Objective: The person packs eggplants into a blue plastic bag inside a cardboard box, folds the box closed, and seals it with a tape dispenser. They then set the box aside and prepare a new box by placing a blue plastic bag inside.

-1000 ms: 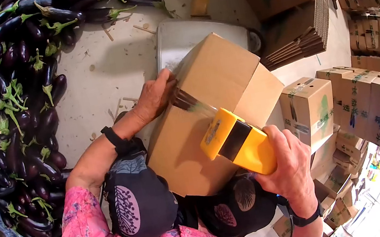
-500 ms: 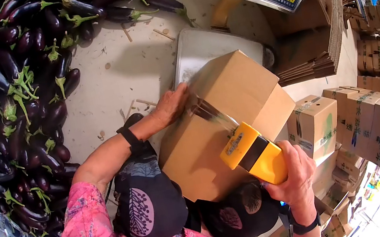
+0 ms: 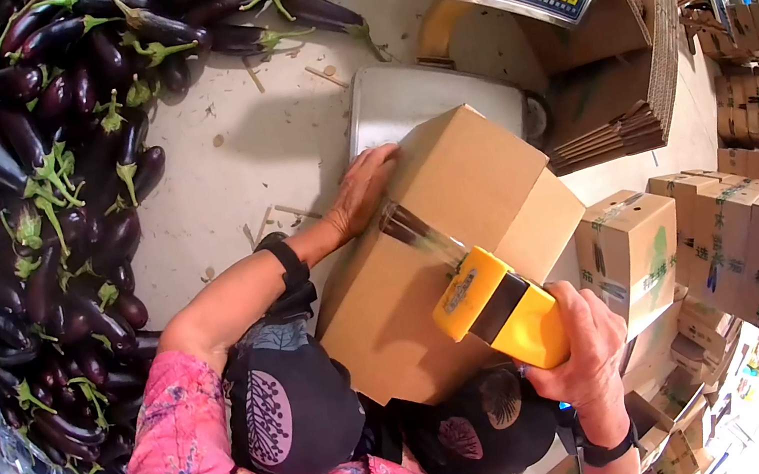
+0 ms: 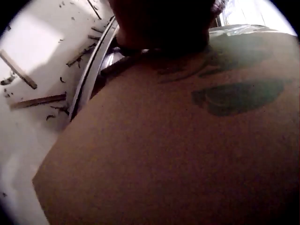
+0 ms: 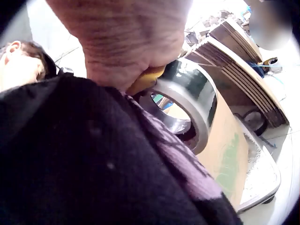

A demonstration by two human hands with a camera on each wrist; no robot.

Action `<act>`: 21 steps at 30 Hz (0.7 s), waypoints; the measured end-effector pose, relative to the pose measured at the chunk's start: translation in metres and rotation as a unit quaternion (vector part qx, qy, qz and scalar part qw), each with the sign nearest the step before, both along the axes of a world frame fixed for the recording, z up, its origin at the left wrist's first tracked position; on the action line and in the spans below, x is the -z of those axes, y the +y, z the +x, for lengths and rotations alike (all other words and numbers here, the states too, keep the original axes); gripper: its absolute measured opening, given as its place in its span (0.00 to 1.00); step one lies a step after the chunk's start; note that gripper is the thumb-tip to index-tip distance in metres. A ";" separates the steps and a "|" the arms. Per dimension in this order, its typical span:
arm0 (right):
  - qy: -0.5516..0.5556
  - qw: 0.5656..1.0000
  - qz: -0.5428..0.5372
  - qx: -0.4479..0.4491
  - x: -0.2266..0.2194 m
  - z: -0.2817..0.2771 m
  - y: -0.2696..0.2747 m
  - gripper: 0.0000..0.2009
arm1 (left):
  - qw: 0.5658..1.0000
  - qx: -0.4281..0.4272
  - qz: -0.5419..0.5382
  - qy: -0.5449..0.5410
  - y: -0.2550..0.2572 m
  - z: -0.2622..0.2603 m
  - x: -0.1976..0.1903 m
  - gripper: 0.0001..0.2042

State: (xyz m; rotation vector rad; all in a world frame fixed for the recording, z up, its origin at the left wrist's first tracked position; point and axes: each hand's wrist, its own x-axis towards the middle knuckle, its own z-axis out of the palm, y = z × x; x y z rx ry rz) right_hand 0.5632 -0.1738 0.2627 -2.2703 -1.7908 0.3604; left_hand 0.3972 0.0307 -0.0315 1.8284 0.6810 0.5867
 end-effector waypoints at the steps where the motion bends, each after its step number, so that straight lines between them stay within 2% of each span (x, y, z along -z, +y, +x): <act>1: 0.005 1.000 0.005 -0.001 0.001 -0.001 0.000 0.30 | 1.000 -0.013 -0.008 0.002 -0.004 -0.004 -0.003 0.19; 2: 0.007 1.000 0.013 0.000 0.001 0.000 0.000 0.30 | 1.000 -0.023 -0.013 0.001 -0.003 -0.004 -0.005 0.19; 5: 0.011 1.000 0.012 -0.001 0.001 0.000 -0.003 0.34 | 0.994 -0.015 0.057 0.089 0.001 -0.009 -0.001 0.19; 8: 0.010 1.000 0.005 0.002 -0.002 -0.001 -0.001 0.34 | 0.995 -0.078 -0.055 0.043 0.014 0.011 -0.006 0.16; 11: 0.023 1.000 0.020 -0.008 -0.001 0.001 0.000 0.35 | 0.997 -0.051 -0.047 -0.044 0.018 0.035 -0.017 0.17; 14: 0.034 0.999 0.023 -0.020 -0.003 0.003 0.001 0.36 | 0.988 0.016 0.072 0.136 0.036 0.039 0.002 0.18; 15: 0.033 0.999 0.019 -0.028 -0.004 0.006 0.001 0.37 | 0.997 -0.052 -0.020 0.058 0.036 0.039 -0.058 0.19; 17: 0.025 0.999 0.009 -0.023 -0.003 0.006 -0.001 0.39 | 0.988 -0.046 0.088 -0.115 0.044 0.057 -0.146 0.21; 18: 0.019 1.000 0.006 -0.023 -0.005 0.005 -0.002 0.39 | 0.981 0.002 0.168 -0.098 0.041 0.067 -0.169 0.22; 20: 0.030 0.999 0.003 -0.022 -0.005 0.006 -0.004 0.40 | 0.936 0.090 0.332 -0.069 0.034 0.086 -0.200 0.23; 21: 0.030 0.999 -0.003 -0.024 -0.007 0.006 -0.004 0.39 | 0.929 0.118 0.349 -0.036 0.028 0.091 -0.202 0.24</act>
